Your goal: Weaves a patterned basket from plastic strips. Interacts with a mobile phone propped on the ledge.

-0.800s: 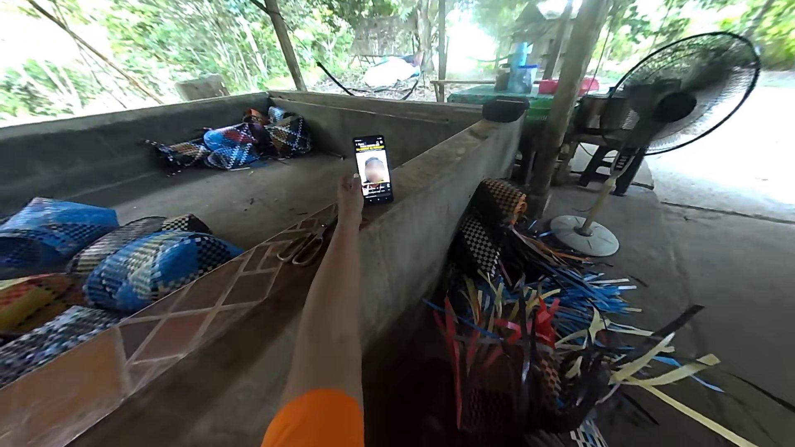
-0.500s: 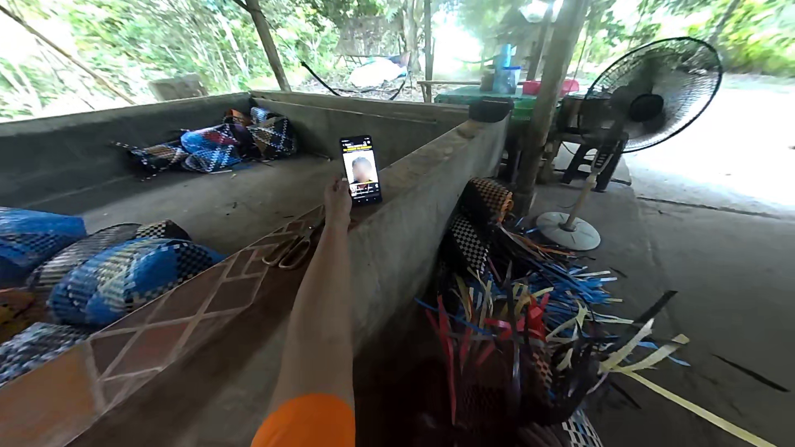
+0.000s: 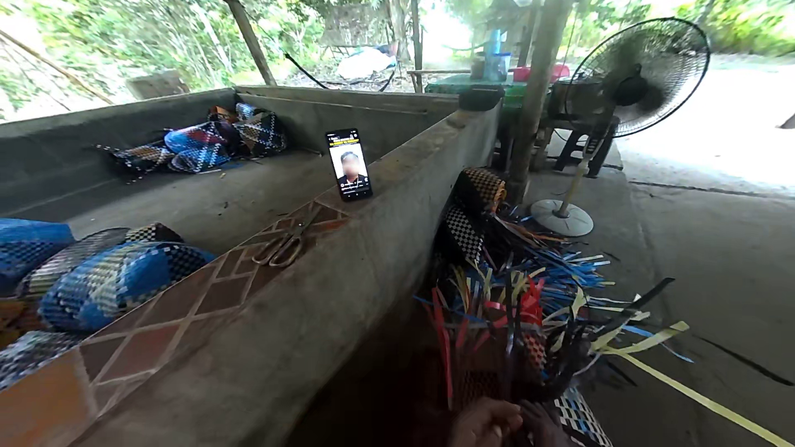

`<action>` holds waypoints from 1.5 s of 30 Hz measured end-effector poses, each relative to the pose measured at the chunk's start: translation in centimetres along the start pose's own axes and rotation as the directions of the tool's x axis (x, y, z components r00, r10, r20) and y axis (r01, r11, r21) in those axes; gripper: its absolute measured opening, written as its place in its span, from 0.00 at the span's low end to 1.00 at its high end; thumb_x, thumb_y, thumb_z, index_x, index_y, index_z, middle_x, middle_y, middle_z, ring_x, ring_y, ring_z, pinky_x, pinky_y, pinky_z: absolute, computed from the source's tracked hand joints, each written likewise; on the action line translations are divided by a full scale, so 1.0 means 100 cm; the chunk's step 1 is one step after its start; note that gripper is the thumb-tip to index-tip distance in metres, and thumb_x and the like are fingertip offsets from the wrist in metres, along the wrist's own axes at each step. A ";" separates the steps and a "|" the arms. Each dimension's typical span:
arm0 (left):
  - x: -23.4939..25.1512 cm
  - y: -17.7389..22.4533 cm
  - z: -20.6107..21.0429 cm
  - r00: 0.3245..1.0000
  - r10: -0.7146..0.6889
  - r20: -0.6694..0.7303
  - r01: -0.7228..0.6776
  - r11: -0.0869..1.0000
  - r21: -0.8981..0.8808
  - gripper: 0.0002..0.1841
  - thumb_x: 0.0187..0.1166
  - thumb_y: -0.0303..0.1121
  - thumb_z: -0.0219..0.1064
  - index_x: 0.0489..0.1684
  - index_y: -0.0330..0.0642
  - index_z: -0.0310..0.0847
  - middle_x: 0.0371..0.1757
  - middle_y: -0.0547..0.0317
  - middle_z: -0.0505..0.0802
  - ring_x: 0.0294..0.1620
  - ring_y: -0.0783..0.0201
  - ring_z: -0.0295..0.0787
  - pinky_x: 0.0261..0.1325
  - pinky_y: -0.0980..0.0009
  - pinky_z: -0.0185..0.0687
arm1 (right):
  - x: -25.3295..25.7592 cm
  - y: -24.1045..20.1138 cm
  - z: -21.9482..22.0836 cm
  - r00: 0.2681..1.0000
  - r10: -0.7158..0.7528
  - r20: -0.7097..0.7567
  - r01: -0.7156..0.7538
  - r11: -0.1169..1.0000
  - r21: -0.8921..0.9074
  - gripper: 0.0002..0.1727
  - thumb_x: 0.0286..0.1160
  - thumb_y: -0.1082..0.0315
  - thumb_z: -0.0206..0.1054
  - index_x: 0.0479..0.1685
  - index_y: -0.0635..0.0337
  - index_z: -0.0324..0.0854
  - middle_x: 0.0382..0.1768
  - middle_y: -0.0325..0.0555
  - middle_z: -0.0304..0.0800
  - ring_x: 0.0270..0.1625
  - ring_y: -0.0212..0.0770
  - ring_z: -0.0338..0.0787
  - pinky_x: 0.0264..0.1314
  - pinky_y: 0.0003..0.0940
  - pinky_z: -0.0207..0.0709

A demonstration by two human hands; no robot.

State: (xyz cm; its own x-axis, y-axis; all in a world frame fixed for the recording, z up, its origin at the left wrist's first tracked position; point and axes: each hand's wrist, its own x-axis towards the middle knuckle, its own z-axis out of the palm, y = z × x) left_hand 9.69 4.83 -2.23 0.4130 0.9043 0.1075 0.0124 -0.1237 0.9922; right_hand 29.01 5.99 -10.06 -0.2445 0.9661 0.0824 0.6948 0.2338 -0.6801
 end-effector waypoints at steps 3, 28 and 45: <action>-0.002 -0.056 0.024 0.998 0.016 -0.053 0.001 0.952 0.307 0.21 0.82 0.18 0.53 0.71 0.25 0.80 0.74 0.35 0.85 0.80 0.43 0.77 0.86 0.50 0.67 | -0.003 -0.001 0.005 1.000 -0.016 0.006 0.016 0.999 -0.031 0.15 0.76 0.68 0.68 0.50 0.72 0.91 0.53 0.67 0.93 0.61 0.72 0.88 0.71 0.75 0.66; 0.039 -0.070 -0.011 0.808 -0.581 0.099 0.442 0.708 0.550 0.23 0.94 0.41 0.51 0.67 0.32 0.84 0.65 0.33 0.89 0.70 0.41 0.85 0.78 0.42 0.72 | 0.001 -0.004 -0.011 0.997 0.053 -0.054 -0.042 0.981 0.191 0.18 0.79 0.72 0.62 0.63 0.63 0.89 0.61 0.60 0.91 0.70 0.71 0.81 0.76 0.68 0.67; 0.025 -0.068 -0.013 0.921 -0.262 0.290 0.079 0.851 0.519 0.15 0.86 0.26 0.59 0.61 0.24 0.85 0.62 0.31 0.90 0.68 0.41 0.86 0.79 0.48 0.74 | 0.001 -0.013 -0.032 0.698 0.286 0.657 -0.451 0.888 0.093 0.19 0.83 0.59 0.66 0.53 0.70 0.88 0.45 0.58 0.94 0.47 0.51 0.91 0.58 0.53 0.80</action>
State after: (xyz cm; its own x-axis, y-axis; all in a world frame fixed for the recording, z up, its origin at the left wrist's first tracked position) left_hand 9.49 8.47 -8.58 0.6408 0.7467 -0.1786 0.5153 -0.2459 0.8210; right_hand 30.21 6.11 -6.86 -0.4163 0.6696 -0.6151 0.6638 -0.2385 -0.7089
